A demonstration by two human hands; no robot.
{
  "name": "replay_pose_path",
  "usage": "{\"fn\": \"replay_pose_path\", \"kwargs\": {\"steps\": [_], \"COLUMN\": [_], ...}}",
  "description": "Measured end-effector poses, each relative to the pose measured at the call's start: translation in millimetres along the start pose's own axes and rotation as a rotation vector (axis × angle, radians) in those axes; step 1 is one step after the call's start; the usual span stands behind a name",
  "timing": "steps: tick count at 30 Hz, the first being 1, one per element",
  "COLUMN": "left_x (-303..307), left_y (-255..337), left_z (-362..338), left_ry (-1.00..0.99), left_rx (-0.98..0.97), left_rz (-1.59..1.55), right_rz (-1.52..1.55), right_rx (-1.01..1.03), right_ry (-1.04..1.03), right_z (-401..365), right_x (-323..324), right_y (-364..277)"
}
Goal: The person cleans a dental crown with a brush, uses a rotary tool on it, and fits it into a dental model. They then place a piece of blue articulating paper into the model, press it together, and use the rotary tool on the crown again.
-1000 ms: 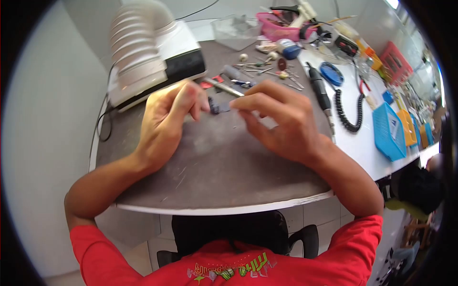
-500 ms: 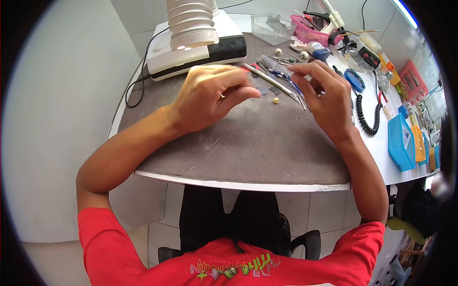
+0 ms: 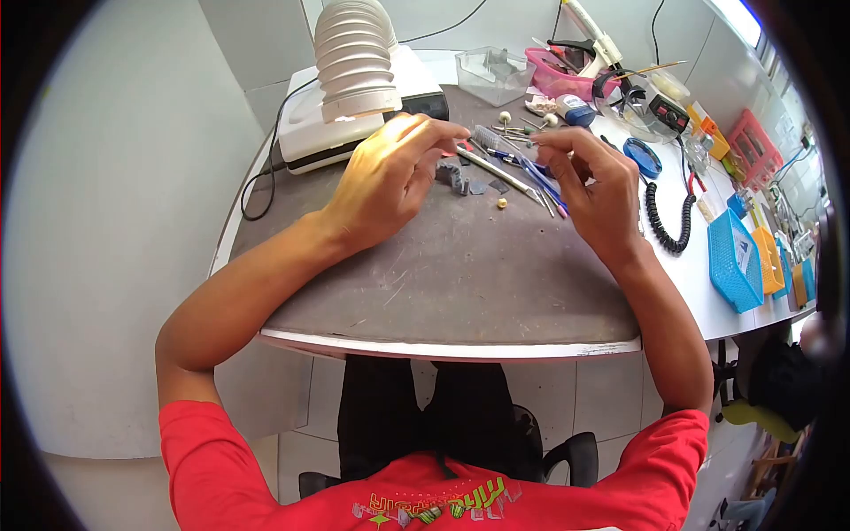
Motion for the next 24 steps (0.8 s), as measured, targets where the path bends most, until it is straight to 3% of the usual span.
{"fn": "replay_pose_path", "kwargs": {"steps": [2,4,6,8,11,13,15,17,19,24], "left_x": [0.7,-4.7,-8.1,-12.4,-13.6,-14.2,-13.0,-12.3,-10.2,-4.9], "left_y": [-0.1,-2.7,-4.7,-7.1,-10.7,-11.5,-10.6,-8.2,-4.2,3.0], "left_z": [-0.5,-3.5,-6.5,-7.7,-9.1,-9.2,-8.7,-8.8,-9.4,-10.2], "left_ry": [0.006,-0.141,-0.155,-0.185,-0.222,-0.212,-0.207,-0.209,-0.164,-0.199], "left_rx": [-0.004,0.060,0.058,0.072,0.084,0.081,0.072,0.070,0.051,0.120], "left_rz": [0.030,0.022,0.038,0.046,0.014,-0.003,-0.020,0.007,0.014,0.041], "right_rz": [0.025,-0.070,-0.119,-0.006,-0.069,-0.064,-0.050,-0.024,-0.374,-0.421], "right_rx": [-0.052,0.012,0.053,-0.019,-0.083,-0.046,0.193,0.114,0.397,0.320], "right_ry": [-0.006,0.011,0.024,0.116,0.106,0.111,0.221,0.276,0.306,0.419], "right_z": [-1.7,-1.3,2.2,3.4,-2.1,-1.3,1.9,6.5,9.6,16.5], "right_x": [2.5,7.3,7.3,9.2,23.6,26.5,28.6,30.7,34.6,55.4], "right_y": [5.2,5.0,1.0,-2.1,6.6,10.4,-3.1,-7.7,-16.7,-7.9]}}
Point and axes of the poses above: each hand's wrist, its own z-axis towards the middle knuckle, its own x-axis out of the back of the hand, y = z × x, the point moved 5 cm from there along z, towards the middle knuckle, and after that the axes turned 13 degrees about z, right-handed, at the moved point
